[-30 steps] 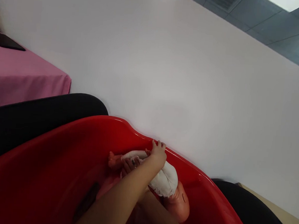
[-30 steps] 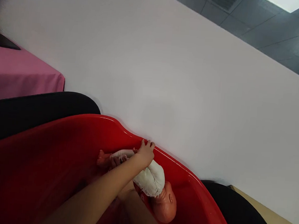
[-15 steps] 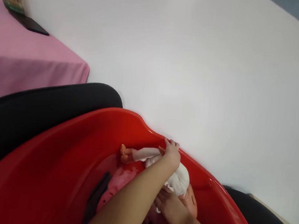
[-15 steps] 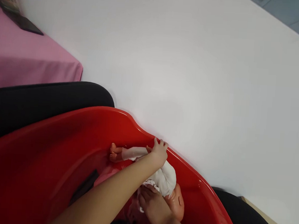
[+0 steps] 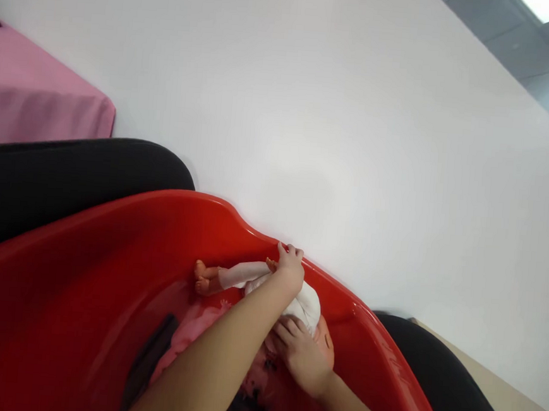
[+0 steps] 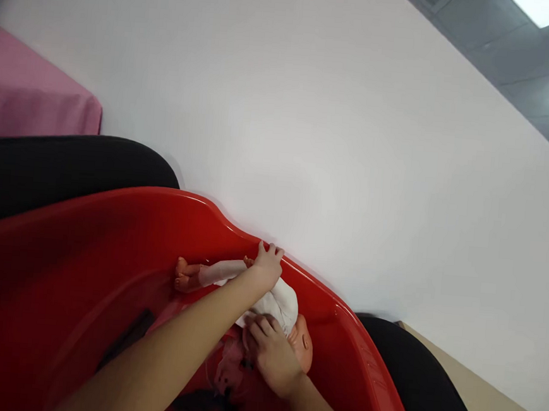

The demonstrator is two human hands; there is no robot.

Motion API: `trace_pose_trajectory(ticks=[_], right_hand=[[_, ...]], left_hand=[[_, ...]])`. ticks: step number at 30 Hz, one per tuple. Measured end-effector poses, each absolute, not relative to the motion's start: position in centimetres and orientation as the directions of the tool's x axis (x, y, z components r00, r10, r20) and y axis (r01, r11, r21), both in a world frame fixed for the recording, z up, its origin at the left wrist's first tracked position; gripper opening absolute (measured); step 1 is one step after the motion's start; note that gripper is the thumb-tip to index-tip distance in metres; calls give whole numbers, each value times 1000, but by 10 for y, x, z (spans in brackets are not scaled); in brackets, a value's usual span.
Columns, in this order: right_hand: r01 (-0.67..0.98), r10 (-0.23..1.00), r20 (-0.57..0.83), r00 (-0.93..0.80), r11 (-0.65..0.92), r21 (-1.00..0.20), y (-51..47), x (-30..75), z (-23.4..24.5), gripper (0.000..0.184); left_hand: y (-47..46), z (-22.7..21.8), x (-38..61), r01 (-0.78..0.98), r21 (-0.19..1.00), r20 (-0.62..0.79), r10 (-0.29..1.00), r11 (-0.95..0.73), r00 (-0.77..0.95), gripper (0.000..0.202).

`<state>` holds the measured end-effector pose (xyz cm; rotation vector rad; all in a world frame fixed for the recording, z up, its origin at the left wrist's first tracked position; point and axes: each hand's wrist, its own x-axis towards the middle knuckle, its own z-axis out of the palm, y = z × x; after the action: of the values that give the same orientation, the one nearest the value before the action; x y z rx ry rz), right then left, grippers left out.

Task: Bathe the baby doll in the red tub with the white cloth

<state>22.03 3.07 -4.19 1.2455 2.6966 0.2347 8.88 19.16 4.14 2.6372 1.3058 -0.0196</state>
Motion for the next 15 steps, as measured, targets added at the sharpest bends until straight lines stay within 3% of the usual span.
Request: trace_pose_trajectory(ticks=[5,9,15], right_hand=[[679,707,-102,-700,703,211,-16,297,-3,48],[698,734,-30,-679,657,285,-17,308,30,51],[743,797,-79,-598,589,317,-25,321,18,42]], left_hand=[[192,40,91,790,181,-119,785,-585,608,69],[191,41,90,795,148,-125,786,-588,605,66],[193,39,91,788,156,-125,780,-595,613,64]])
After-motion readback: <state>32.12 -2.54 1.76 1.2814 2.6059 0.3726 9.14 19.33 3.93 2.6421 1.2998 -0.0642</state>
